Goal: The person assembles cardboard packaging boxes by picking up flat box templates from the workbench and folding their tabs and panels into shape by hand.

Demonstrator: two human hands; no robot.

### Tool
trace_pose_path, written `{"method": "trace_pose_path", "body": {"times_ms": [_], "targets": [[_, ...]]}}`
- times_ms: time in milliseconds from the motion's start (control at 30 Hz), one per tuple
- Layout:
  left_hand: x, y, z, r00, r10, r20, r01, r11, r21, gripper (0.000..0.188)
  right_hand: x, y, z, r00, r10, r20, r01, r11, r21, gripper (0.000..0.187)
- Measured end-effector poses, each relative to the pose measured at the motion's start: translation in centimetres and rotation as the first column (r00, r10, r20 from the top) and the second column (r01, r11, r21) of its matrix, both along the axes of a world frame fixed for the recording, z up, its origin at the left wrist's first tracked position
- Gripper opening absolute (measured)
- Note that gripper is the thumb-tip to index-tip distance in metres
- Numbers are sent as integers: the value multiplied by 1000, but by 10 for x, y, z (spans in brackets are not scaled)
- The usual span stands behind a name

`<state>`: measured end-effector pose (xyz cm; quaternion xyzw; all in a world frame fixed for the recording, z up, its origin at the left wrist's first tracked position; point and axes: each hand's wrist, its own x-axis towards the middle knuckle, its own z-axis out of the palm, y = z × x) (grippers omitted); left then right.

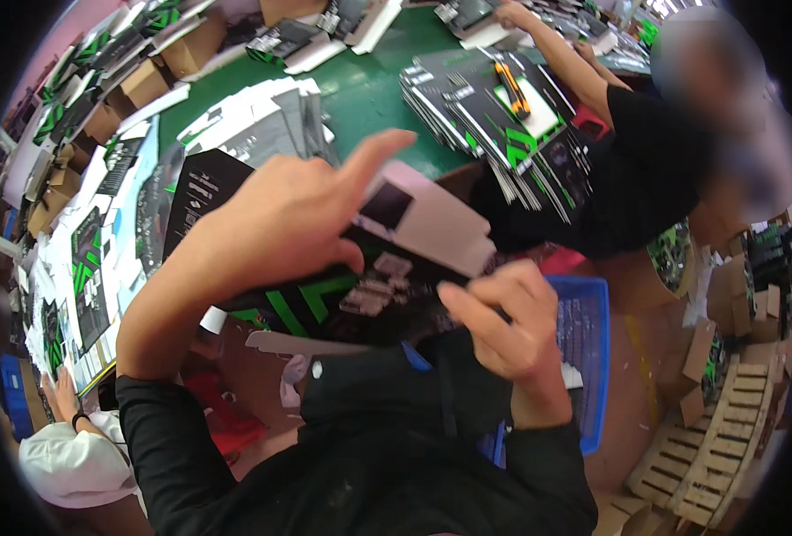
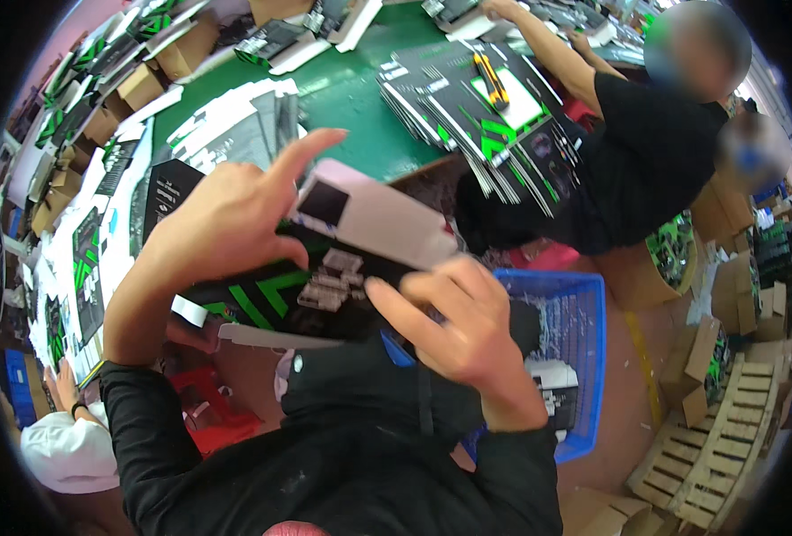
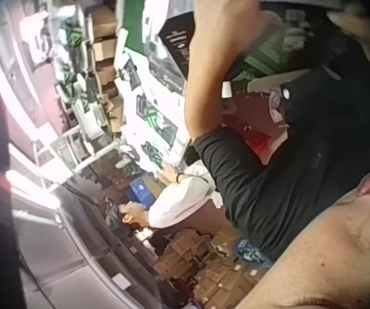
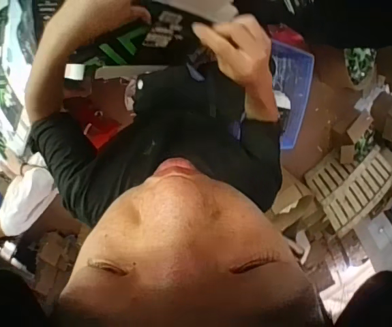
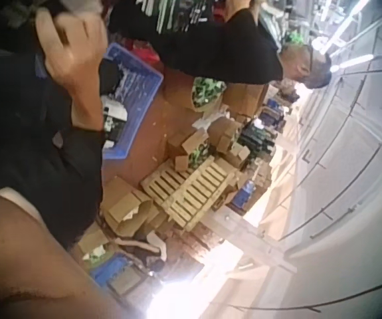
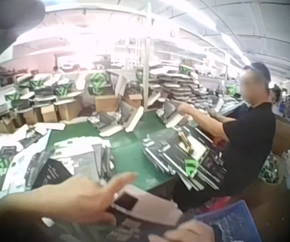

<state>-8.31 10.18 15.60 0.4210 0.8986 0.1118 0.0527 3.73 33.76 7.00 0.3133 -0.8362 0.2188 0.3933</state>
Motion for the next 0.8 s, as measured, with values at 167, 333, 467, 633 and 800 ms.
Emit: {"method": "trace_pose_path", "body": {"times_ms": [167, 333, 467, 633, 800], "targets": [[23, 21, -15, 970, -204, 135, 206, 979, -2, 117, -34, -4, -1, 987, 12, -161, 7, 993, 120, 27], [28, 27, -35, 925, -279, 257, 251, 958, 135, 118, -22, 4, -12, 995, 37, -89, -18, 978, 208, 25], [30, 31, -43, 899, -285, 333, 249, 957, 148, 118, -14, 6, -17, 983, 176, 53, -184, 956, 228, 24], [24, 28, -76, 829, -308, 467, 105, 906, 410, 110, 7, 27, -11, 995, 95, -19, -95, 995, 24, 37], [34, 28, -184, 273, -547, 791, -726, 423, 543, 64, 33, 82, -39, 993, -109, 38, 103, 681, -725, 30]]}}
